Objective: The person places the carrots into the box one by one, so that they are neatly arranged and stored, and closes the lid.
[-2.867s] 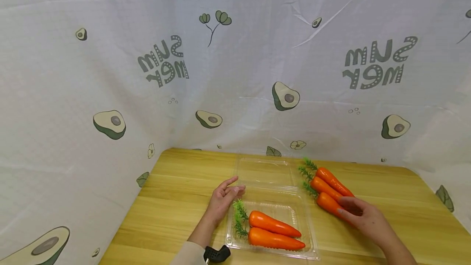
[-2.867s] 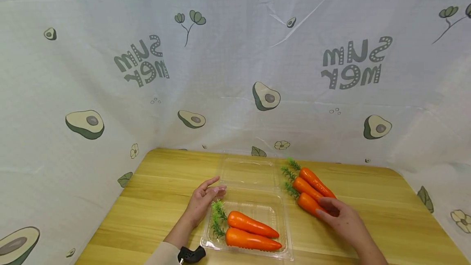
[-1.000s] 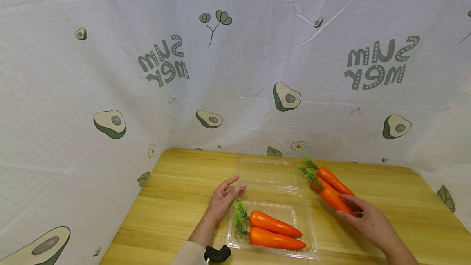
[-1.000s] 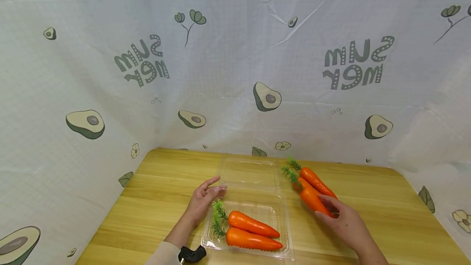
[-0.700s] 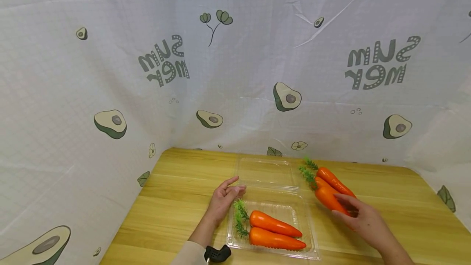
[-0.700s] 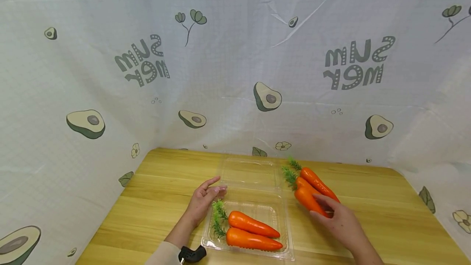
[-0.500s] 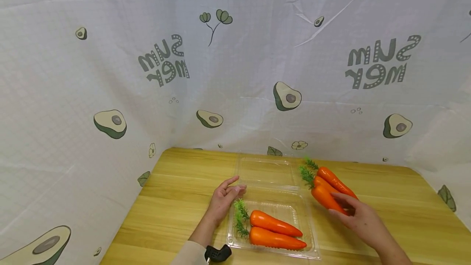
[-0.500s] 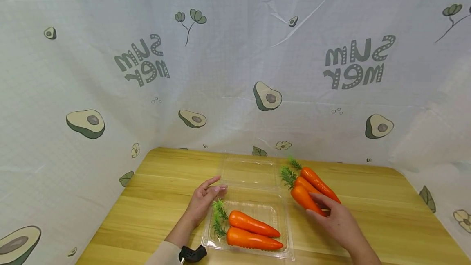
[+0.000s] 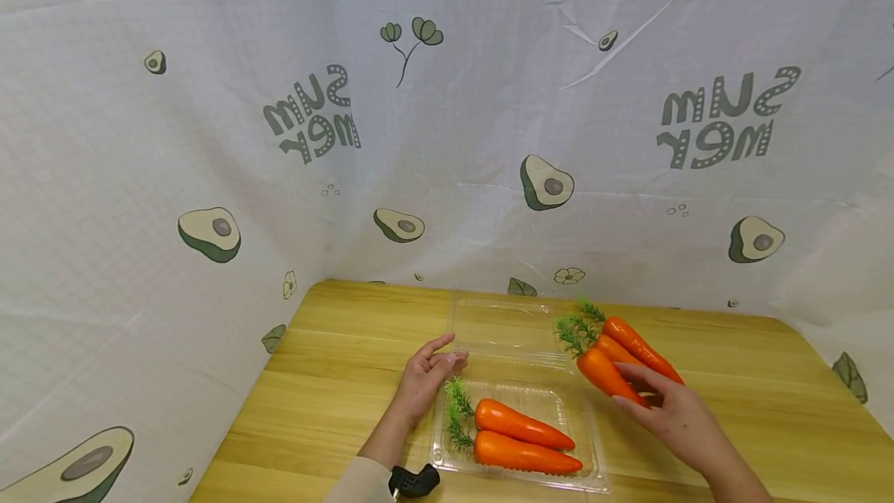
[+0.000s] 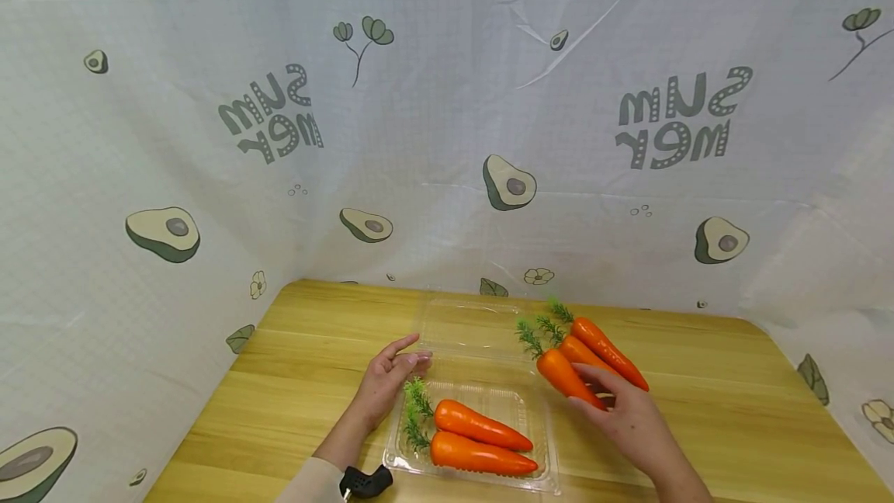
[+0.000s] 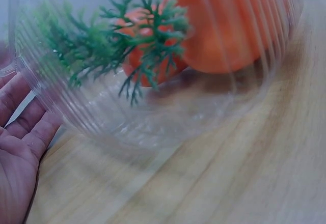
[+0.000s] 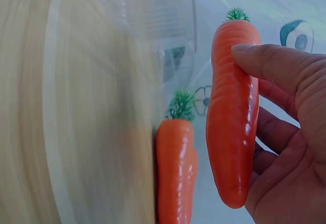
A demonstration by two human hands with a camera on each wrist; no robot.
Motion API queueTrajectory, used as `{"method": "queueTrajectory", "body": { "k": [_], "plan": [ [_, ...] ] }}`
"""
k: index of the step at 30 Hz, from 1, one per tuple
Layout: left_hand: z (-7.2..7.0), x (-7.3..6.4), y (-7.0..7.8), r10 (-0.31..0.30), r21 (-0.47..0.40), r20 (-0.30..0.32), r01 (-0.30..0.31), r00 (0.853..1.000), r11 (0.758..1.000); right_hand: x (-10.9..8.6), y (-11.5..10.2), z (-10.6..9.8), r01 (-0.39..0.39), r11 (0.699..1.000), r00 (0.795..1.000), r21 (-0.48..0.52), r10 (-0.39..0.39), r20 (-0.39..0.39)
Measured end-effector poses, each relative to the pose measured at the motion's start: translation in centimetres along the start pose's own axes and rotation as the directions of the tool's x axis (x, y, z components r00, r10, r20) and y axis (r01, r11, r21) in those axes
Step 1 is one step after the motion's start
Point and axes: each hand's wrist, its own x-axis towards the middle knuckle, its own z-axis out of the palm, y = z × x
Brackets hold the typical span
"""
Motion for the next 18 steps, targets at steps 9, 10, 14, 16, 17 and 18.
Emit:
{"method": "queueTrajectory", "body": {
  "k": [9,10,14,16,17,18],
  "plan": [
    [0.0,0.1,0.0,0.004,-0.003,0.004,-0.004,1.000,1.000,-0.3,-1.4,0.8,0.098,0.995,0.994,-0.002,-0.098,-0.055],
    [0.0,0.1,0.1,0.003,-0.004,0.004,-0.003,1.000,1.000,-0.3,-1.6,0.9,0.105,0.995,0.993,-0.001,-0.104,-0.055],
    [0.1,0.0,0.1,0.001,-0.003,0.000,-0.001,1.000,1.000,-0.4,-2.2,1.3,0.105,0.994,0.994,0.000,-0.105,-0.044],
    [0.1,0.0,0.1,0.000,-0.004,0.001,0.000,1.000,1.000,-0.5,-2.5,1.5,0.107,0.994,0.993,0.001,-0.107,-0.042],
    [0.1,0.0,0.1,-0.001,-0.005,0.001,0.001,1.000,1.000,-0.5,-2.6,1.5,0.113,0.994,0.993,0.002,-0.112,-0.045],
    [0.1,0.0,0.1,-0.001,-0.004,0.002,0.001,1.000,1.000,-0.5,-2.7,1.6,0.118,0.993,0.992,0.004,-0.117,-0.047]
  ]
}}
